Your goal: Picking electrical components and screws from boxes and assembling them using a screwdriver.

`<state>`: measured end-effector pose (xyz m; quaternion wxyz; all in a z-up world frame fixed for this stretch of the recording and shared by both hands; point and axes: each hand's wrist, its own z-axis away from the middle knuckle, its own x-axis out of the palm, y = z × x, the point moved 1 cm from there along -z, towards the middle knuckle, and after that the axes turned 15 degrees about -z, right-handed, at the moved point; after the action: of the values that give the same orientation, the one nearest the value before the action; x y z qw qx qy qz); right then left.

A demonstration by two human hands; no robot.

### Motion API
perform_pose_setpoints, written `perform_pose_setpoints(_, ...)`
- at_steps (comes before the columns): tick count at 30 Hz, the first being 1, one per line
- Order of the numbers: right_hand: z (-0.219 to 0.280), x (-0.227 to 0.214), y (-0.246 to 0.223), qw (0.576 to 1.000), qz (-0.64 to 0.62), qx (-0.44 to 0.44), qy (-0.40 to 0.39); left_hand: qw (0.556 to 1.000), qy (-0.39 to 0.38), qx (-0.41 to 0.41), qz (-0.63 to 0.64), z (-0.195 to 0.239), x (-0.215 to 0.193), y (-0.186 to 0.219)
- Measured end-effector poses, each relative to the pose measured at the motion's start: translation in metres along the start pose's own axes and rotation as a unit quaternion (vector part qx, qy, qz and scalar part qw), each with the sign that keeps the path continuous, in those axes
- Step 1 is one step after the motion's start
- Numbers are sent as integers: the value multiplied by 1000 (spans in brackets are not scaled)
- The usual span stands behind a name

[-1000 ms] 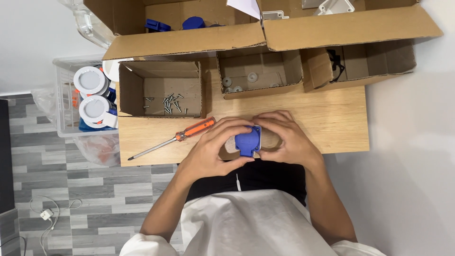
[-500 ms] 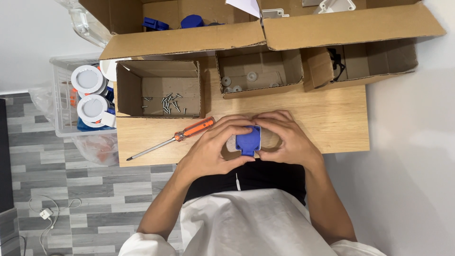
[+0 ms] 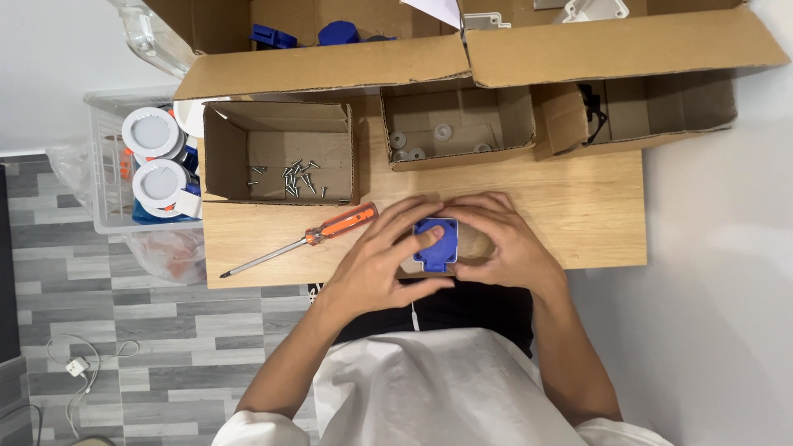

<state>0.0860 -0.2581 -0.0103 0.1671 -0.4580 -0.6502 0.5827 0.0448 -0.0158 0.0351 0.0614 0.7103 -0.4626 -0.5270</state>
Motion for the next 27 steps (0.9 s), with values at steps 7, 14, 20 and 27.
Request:
perform_pose_setpoints(7,-14,-15,-22,998,-7,22,-61,997,27,21,-70,20,25,-14)
perform_pose_setpoints(14,-66,-56,-103,991,15,14,-134,999,30,15,-38,33,29,-15)
perform_pose_setpoints(20,-135,-58,-102,967,151,73,-192,999,24,0,-24,30,26,-8)
perform_pose_setpoints(27,-185,-66,-38,925,112,218,-292,999,23,-45,-18,35,28,-9)
